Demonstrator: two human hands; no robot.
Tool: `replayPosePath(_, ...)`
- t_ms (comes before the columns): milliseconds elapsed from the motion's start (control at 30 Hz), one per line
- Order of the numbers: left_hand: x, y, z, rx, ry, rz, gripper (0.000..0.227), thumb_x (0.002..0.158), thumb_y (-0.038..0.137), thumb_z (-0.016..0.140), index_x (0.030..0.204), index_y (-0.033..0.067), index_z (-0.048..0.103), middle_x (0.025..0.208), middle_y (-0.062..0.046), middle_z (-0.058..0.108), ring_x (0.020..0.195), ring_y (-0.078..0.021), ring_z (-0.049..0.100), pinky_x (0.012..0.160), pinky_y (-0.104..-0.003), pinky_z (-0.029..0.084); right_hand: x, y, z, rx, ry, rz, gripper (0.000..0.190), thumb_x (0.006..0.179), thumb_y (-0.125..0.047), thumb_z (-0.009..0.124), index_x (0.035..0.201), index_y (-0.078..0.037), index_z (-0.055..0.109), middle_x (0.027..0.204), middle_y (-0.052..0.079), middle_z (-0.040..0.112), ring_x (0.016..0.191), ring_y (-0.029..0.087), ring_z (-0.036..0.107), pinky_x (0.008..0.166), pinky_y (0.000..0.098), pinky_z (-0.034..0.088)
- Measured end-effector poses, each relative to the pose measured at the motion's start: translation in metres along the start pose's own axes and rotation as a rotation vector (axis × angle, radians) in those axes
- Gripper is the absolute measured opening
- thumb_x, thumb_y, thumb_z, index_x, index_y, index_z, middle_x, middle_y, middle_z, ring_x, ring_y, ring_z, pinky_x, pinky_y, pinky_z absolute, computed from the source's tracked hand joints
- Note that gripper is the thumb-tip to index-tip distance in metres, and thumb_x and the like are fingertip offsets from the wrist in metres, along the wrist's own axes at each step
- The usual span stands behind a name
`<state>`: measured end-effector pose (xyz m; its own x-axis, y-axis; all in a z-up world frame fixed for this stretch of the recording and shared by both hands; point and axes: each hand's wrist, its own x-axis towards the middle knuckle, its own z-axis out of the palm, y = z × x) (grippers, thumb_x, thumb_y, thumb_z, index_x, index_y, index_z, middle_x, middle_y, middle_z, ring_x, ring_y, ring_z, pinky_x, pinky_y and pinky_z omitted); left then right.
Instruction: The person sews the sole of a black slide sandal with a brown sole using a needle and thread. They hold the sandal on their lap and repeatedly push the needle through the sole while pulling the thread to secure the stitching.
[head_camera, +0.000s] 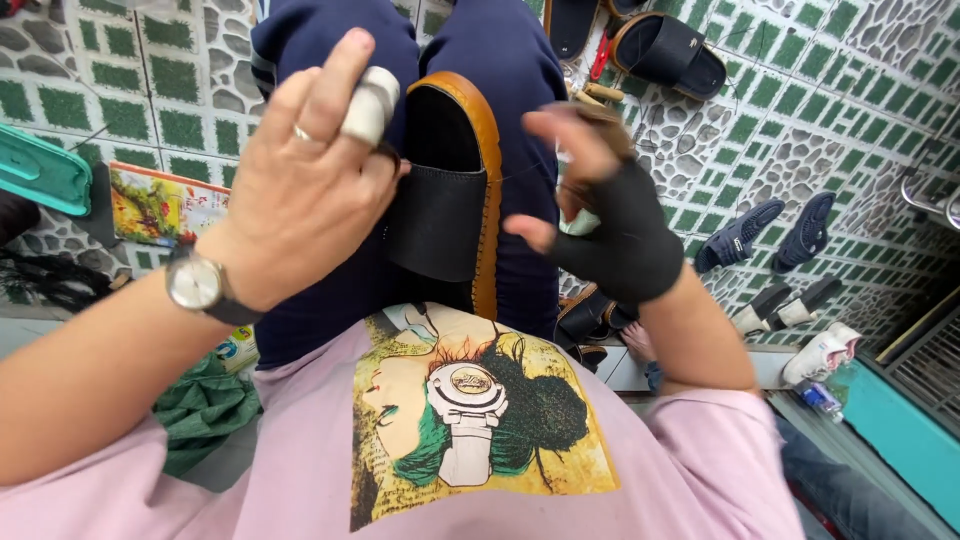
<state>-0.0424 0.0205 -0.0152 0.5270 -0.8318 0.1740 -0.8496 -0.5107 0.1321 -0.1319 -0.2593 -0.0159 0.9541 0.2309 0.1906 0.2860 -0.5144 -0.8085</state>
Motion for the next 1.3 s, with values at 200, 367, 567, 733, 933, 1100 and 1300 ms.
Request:
replayPosePath(200,0.047,-0.016,-0.022,-1.697,-0.227,-0.089,0.034,0.098,0.026,0.043,0.095,0.0041,0.069,0.114,-0.010,0.060,0.116,-0.0237,0.053,0.105,-0.037,0.044,0.020,0.008,0.000,-0.650,-0.291,-0.271,0.033,0.102,-0.013,0.064,0.133,-0.022,0.064,0.054,-0.006,0.031,0.045,0.016,0.032,0.045,0.0324,0.033)
replayPosePath(367,0.039,-0.022,0.014,-1.976,-0.038,-0.910,0.036,0.096,0.035,0.054,0.085,0.0010,0.059,0.056,0.002,0.038,0.053,-0.0083,0.044,0.054,-0.018,0.039,0.021,0.018,-0.001,-0.535,-0.425,-0.219,0.063,0.090,0.009,0.057,0.142,-0.025,0.053,0.055,-0.006,0.032,0.046,0.013,0.032,0.044,0.0309,0.028)
replayPosePath(567,-0.028,-0.063,0.012,-0.055,-0.119,-0.324,0.024,0.095,0.007,0.069,0.117,-0.0027,0.068,0.102,-0.027,0.052,0.096,-0.0425,0.050,0.080,-0.047,0.038,-0.002,0.004,-0.010,-0.335,-0.454,-0.058,0.059,0.093,0.008,0.051,0.146,-0.015,0.042,0.090,0.008,0.061,0.064,0.024,0.050,0.054,0.0373,0.040)
replayPosePath(733,0.009,0.002,0.004,-0.812,-0.174,-0.096,0.066,0.078,0.026,0.077,0.128,-0.0069,0.049,0.125,-0.029,0.048,0.123,-0.0459,0.042,0.108,-0.051,0.030,0.003,0.001,-0.004,-0.581,-0.345,-0.148,0.051,0.096,0.003,0.060,0.139,-0.024,0.053,0.107,0.008,0.067,0.071,0.028,0.061,0.054,0.0376,0.046)
replayPosePath(933,0.016,0.015,0.035,-0.731,-0.207,-0.113,0.086,0.065,0.053,0.083,0.119,-0.0061,0.051,0.113,-0.024,0.052,0.105,-0.0408,0.048,0.088,-0.046,0.040,0.013,-0.005,-0.010,-0.819,-0.385,-0.326,0.050,0.099,-0.004,0.067,0.142,-0.025,0.051,0.081,0.002,0.057,0.055,0.019,0.046,0.045,0.0335,0.039)
replayPosePath(1100,0.018,0.036,0.061,-0.657,0.065,-0.236,0.101,0.053,0.068,0.090,0.109,-0.0063,0.051,0.108,-0.024,0.050,0.098,-0.0410,0.048,0.082,-0.048,0.041,0.014,0.000,0.007,-0.856,-0.471,-0.343,0.041,0.099,-0.012,0.061,0.140,-0.015,0.052,0.062,0.003,0.048,0.054,0.024,0.050,0.043,0.0368,0.041)
replayPosePath(1300,0.010,0.028,0.042,-0.553,0.009,-0.175,0.092,0.064,0.075,0.077,0.103,-0.0054,0.056,0.092,-0.024,0.054,0.077,-0.0388,0.052,0.069,-0.044,0.042,0.001,0.000,0.022,-0.407,-0.376,-0.104,0.042,0.097,-0.017,0.064,0.130,-0.003,0.044,0.099,0.013,0.063,0.071,0.031,0.060,0.054,0.0403,0.045)
